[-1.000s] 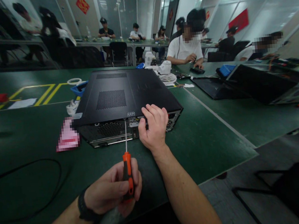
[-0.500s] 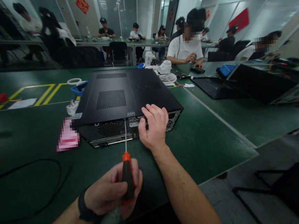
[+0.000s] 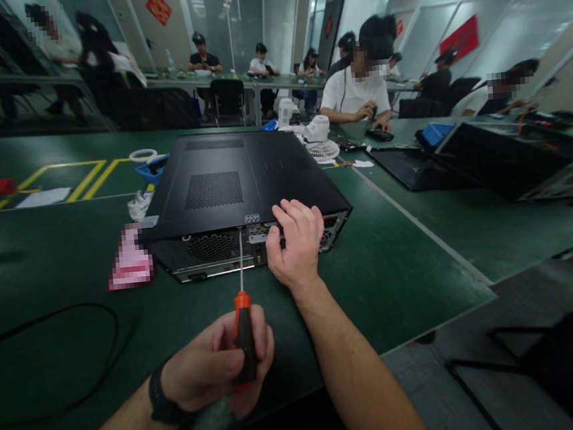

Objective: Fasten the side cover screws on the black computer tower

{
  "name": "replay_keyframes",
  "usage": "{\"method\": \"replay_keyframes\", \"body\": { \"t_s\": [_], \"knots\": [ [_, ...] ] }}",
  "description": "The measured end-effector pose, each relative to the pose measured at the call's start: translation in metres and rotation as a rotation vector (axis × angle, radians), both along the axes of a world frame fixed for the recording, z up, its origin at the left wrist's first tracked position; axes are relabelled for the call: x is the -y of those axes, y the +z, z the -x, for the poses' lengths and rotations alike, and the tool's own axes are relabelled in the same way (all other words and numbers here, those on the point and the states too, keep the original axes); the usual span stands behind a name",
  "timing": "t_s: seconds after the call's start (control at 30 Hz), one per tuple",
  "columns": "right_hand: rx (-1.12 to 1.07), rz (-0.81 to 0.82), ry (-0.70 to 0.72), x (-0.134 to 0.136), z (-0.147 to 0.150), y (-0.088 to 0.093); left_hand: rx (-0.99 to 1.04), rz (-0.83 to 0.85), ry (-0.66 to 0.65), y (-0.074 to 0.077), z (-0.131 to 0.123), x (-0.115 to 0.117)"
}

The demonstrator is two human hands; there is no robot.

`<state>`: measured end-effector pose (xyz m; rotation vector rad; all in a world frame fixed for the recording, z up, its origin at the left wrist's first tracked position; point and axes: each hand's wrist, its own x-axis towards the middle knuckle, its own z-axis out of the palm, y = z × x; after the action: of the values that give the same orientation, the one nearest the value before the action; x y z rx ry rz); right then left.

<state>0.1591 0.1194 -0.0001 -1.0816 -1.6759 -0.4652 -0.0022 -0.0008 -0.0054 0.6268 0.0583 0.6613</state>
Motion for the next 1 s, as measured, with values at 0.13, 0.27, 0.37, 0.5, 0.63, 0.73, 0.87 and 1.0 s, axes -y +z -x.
{"method": "replay_keyframes", "body": {
  "t_s": [0.13,0.27,0.37,0.5,0.63,0.73,0.87,1.0],
  "knots": [
    [0.01,0.016,-0.011,0.0004,-0.0002,-0.0001,0.028,-0.005,0.008,-0.0011,-0.0014,-0.0003],
    [0.006,0.012,-0.015,0.0001,0.0,-0.0007,0.03,0.023,-0.012,-0.0011,0.0001,0.0],
    [-0.001,-0.001,-0.003,-0.0003,0.0,-0.0011,0.019,0.026,-0.009,-0.0001,0.0011,0.0],
    [-0.002,0.021,-0.007,0.0001,-0.0001,-0.0008,0.009,0.006,0.015,0.0,-0.0005,0.0003],
    [0.001,0.011,0.001,0.0006,-0.0001,-0.0002,0.017,0.0,0.014,-0.0013,-0.0018,0.0005],
    [0.002,0.004,0.003,0.0006,-0.0002,-0.0006,0.019,0.015,0.003,-0.001,0.0,0.0002],
    [0.004,0.008,-0.002,0.0003,-0.0001,-0.0011,-0.009,0.034,-0.014,0.0011,0.002,0.0002],
    [0.004,0.0,-0.002,0.0001,0.0,-0.0006,-0.014,0.022,0.031,0.001,-0.0011,0.0001]
  ]
}}
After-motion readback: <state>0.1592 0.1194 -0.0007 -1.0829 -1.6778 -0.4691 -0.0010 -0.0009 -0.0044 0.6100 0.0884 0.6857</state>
